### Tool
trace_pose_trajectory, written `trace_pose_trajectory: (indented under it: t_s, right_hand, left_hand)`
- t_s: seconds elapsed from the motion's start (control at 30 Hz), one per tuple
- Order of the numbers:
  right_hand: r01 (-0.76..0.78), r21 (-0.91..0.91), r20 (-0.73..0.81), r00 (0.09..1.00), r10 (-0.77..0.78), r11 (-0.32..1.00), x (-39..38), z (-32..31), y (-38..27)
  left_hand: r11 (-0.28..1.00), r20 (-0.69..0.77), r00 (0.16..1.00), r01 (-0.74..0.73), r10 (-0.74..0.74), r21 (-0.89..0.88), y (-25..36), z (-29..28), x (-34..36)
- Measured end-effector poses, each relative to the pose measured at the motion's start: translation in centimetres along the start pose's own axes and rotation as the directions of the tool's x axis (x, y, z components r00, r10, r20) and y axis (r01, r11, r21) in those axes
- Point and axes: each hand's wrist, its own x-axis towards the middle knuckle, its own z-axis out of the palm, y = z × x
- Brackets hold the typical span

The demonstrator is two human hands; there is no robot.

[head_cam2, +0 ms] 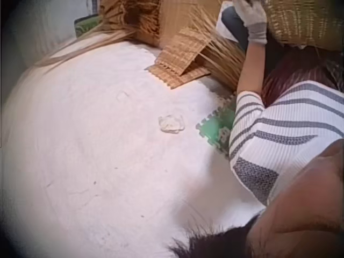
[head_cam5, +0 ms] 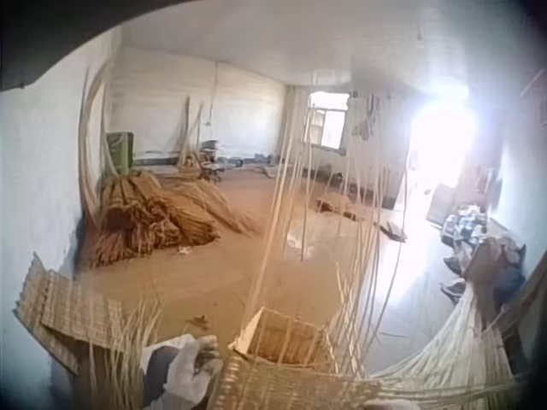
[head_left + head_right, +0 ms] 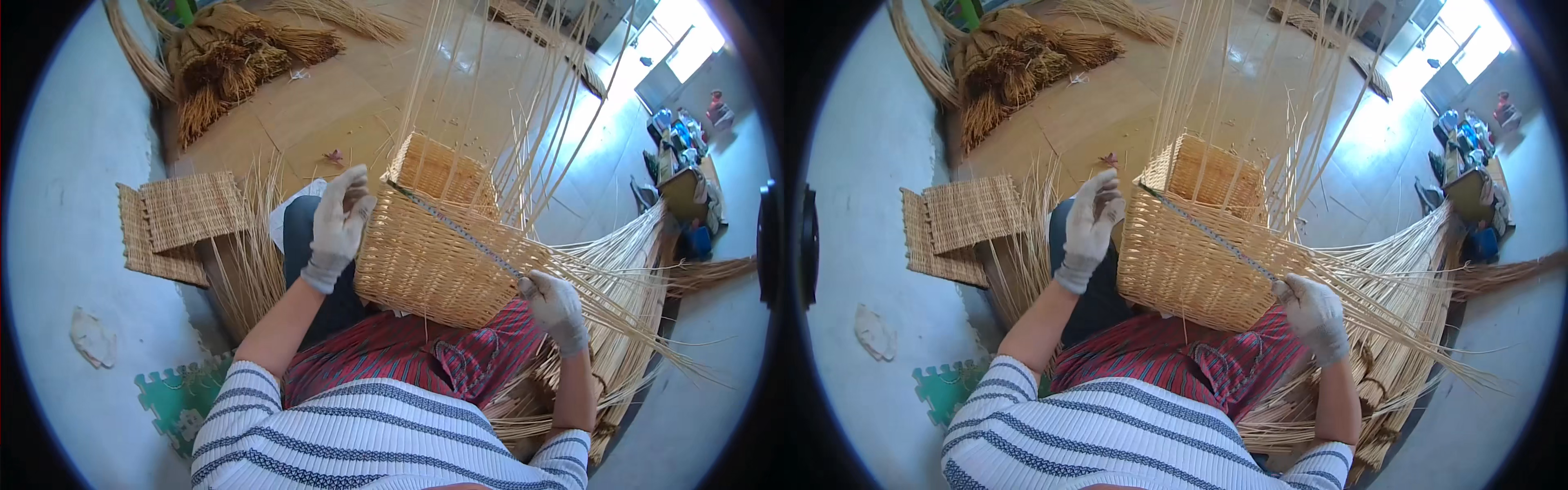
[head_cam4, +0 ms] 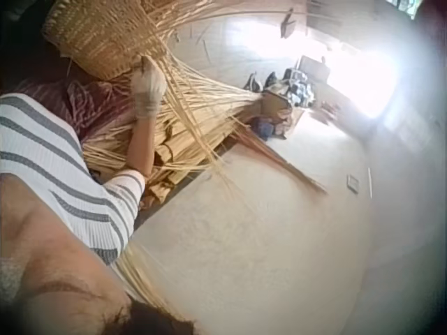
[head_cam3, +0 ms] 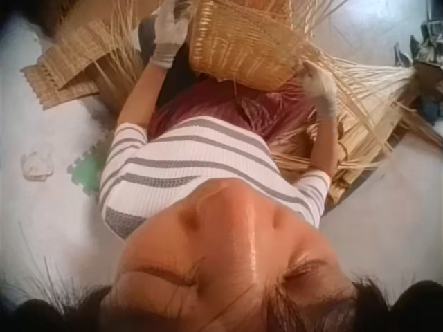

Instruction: Weaving a wicker basket using bamboo strips, including measuring with a tape measure and trimming with pliers.

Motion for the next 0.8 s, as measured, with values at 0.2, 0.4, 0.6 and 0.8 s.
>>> trace_pose_trajectory:
  t_s: [0.2, 0.4, 0.6, 0.8]
  right_hand:
    - [0.036, -0.095, -0.002, 0.999, -0.037, 0.995, 2.6, -0.9, -0.9]
    - [0.011, -0.13, 0.042, 0.999, -0.006, 0.991, 4.1, -3.7, 1.0]
    - [-0.104, -0.117, 0.004, 0.994, 0.105, 0.988, 4.9, -9.1, 6.2]
    - [-0.267, -0.04, 0.095, 0.958, 0.27, 0.963, 3.9, -8.1, 10.2]
  left_hand:
    - [0.99, 0.048, 0.999, -0.027, 0.02, 0.142, -1.5, 0.3, 2.6]
    - [0.993, 0.111, 0.991, 0.065, -0.076, 0.1, -3.3, 0.5, 4.5]
    - [0.975, 0.142, 0.965, 0.221, -0.223, 0.029, -3.3, -0.2, 4.7]
    - [0.979, 0.131, 0.971, 0.203, -0.2, -0.01, -2.5, -0.1, 4.5]
